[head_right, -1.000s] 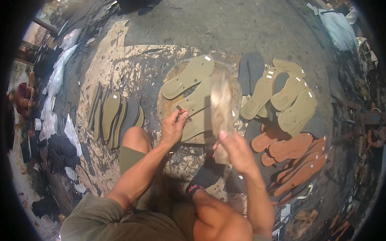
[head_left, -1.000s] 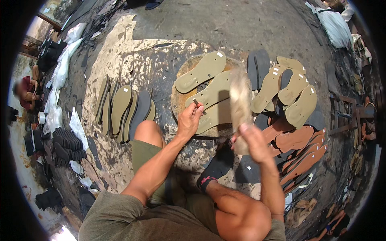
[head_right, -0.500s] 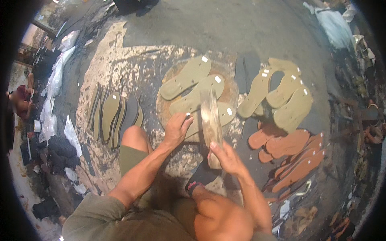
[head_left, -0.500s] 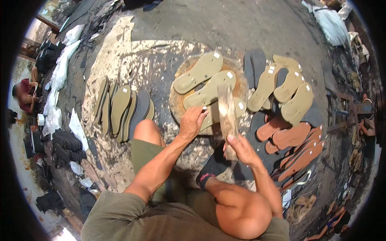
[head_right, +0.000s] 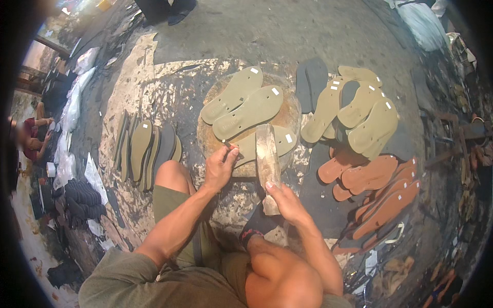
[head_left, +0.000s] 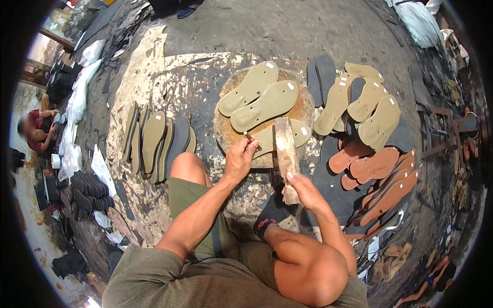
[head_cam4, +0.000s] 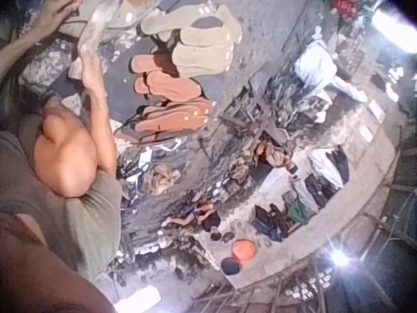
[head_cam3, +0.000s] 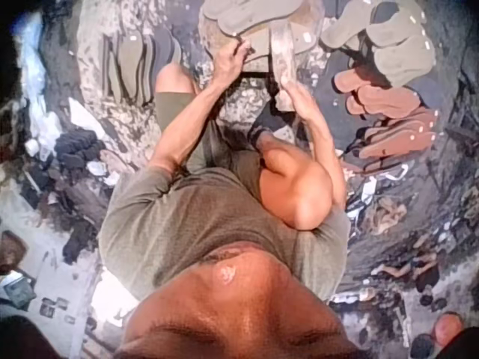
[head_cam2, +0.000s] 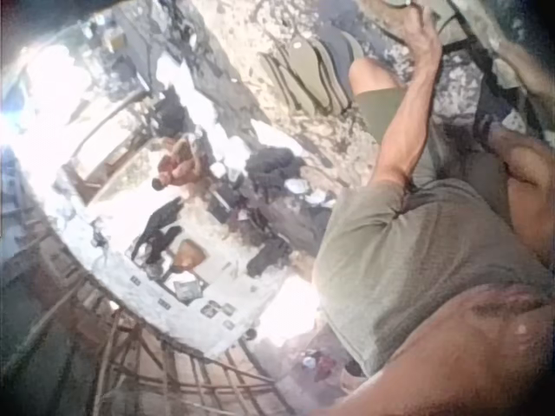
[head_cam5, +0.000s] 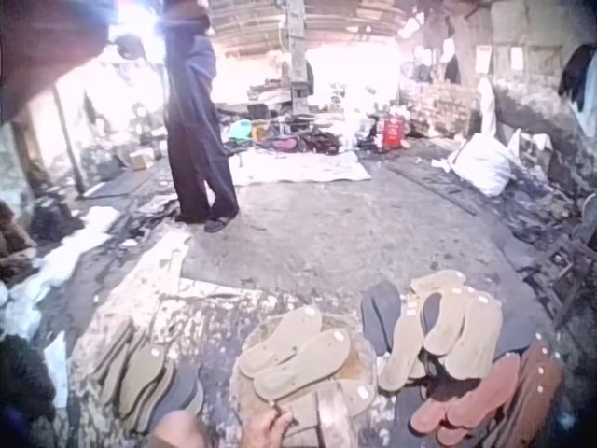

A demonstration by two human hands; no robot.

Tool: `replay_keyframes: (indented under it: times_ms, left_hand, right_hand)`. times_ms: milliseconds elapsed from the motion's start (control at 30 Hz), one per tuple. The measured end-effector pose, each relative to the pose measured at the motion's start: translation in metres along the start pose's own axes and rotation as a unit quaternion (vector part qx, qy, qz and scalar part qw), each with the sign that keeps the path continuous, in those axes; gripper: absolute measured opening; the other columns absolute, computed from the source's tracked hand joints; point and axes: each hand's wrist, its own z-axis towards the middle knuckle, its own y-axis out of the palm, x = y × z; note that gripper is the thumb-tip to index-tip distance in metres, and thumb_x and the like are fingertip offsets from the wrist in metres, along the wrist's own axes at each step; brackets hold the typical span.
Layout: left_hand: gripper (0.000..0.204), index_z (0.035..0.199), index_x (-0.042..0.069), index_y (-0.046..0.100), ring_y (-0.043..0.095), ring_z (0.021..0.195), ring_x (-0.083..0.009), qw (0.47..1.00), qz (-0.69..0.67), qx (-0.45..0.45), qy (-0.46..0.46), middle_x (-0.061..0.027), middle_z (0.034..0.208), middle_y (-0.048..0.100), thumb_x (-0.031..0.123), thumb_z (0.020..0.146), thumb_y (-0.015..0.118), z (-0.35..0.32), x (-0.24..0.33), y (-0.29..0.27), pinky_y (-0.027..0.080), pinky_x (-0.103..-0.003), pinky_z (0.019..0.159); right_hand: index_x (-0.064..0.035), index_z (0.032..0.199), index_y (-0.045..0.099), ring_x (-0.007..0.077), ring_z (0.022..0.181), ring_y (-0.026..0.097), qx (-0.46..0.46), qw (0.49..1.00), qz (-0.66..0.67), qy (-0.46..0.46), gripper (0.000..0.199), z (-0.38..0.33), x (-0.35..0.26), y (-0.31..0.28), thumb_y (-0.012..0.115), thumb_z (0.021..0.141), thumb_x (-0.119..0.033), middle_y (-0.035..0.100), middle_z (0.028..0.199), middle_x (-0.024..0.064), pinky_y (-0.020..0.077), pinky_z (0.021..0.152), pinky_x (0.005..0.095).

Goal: The person sits on the ground and uses a wooden block to repeatedly press and shape the edges of multiple shoe soles. They handle the soles one at a time, rotating them to work different edges, and place finished pieces into a growing stack.

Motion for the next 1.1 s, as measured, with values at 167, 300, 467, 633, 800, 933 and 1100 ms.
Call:
replay_keyframes:
  times_ms: [167,300,467,633,800,933,1100]
  left_hand:
    - [0.019,0.108,0.0,0.072,0.073,0.088,-0.0295,0.988,0.056,0.013,0.147,-0.0163,0.097,0.075,0.017,0.1,0.069,0.002,-0.004,0.001,0.056,-0.038,0.077]
    - [0.015,0.106,0.0,0.072,0.071,0.091,-0.0349,0.972,0.106,0.011,0.208,-0.016,0.096,0.073,0.012,0.097,0.07,-0.003,-0.018,0.004,0.055,-0.043,0.082]
    - [0.026,0.106,0.002,0.072,0.062,0.098,-0.0387,0.948,0.162,-0.019,0.273,-0.0177,0.101,0.066,0.005,0.081,0.073,-0.004,-0.028,0.007,0.051,-0.046,0.085]
    - [0.019,0.103,0.001,0.067,0.07,0.084,-0.0241,0.996,-0.005,0.025,0.082,-0.0135,0.09,0.07,0.019,0.102,0.067,0.007,0.011,0.0,0.054,-0.037,0.076]
    - [0.024,0.104,0.0,0.065,0.069,0.079,-0.0305,0.996,0.06,-0.005,0.064,-0.0174,0.09,0.069,0.024,0.104,0.063,0.009,0.062,-0.03,0.054,-0.042,0.071]
    - [0.027,0.107,0.006,0.069,0.068,0.095,-0.0425,0.865,0.203,-0.423,0.176,-0.0175,0.099,0.071,0.031,0.098,0.069,-0.017,0.055,-0.018,0.055,-0.051,0.083]
    - [0.061,0.141,0.013,0.059,0.053,0.124,-0.046,0.899,0.28,-0.083,0.327,-0.0241,0.14,0.054,0.042,0.09,0.076,0.006,0.001,-0.009,0.045,-0.055,0.103]
  right_hand:
    - [0.0023,0.121,0.06,0.0189,0.076,0.071,0.088,0.994,-0.019,-0.067,0.049,-0.075,-0.166,0.02,0.049,0.11,-0.044,0.07,0.09,0.0109,0.0581,0.067,0.0329]
    - [-0.0001,0.13,0.056,0.0214,0.08,0.069,0.154,0.817,0.166,-0.531,0.057,-0.079,-0.151,0.042,0.06,0.104,-0.05,0.069,0.092,0.0121,0.0564,0.071,0.0336]
    - [0.0025,0.121,0.058,0.0217,0.086,0.065,-0.005,0.937,-0.348,-0.032,0.054,-0.011,-0.025,0.003,0.061,0.103,-0.048,0.072,0.099,0.0149,0.0544,0.083,0.0413]
    - [0.0034,0.135,0.061,0.02,0.108,0.061,-0.048,0.981,-0.189,-0.019,0.063,-0.004,0.029,-0.029,0.055,0.106,-0.053,0.069,0.117,0.0137,0.0501,0.096,0.0362]
    - [0.0021,0.124,0.065,0.0212,0.109,0.062,0.008,0.993,-0.103,0.052,0.062,-0.001,0.026,0.004,0.056,0.105,-0.056,0.068,0.118,0.0115,0.0498,0.098,0.0363]
    - [0.0027,0.135,0.054,0.0287,0.114,0.065,0.146,0.956,-0.141,-0.211,0.065,0.008,0.025,0.018,0.08,0.089,-0.036,0.069,0.12,0.0189,0.0502,0.101,0.0418]
    - [0.002,0.136,0.053,0.0228,0.113,0.062,0.201,0.95,-0.027,-0.238,0.05,0.006,0.034,-0.004,0.072,0.095,-0.019,0.066,0.125,0.0131,0.0487,0.101,0.0385]
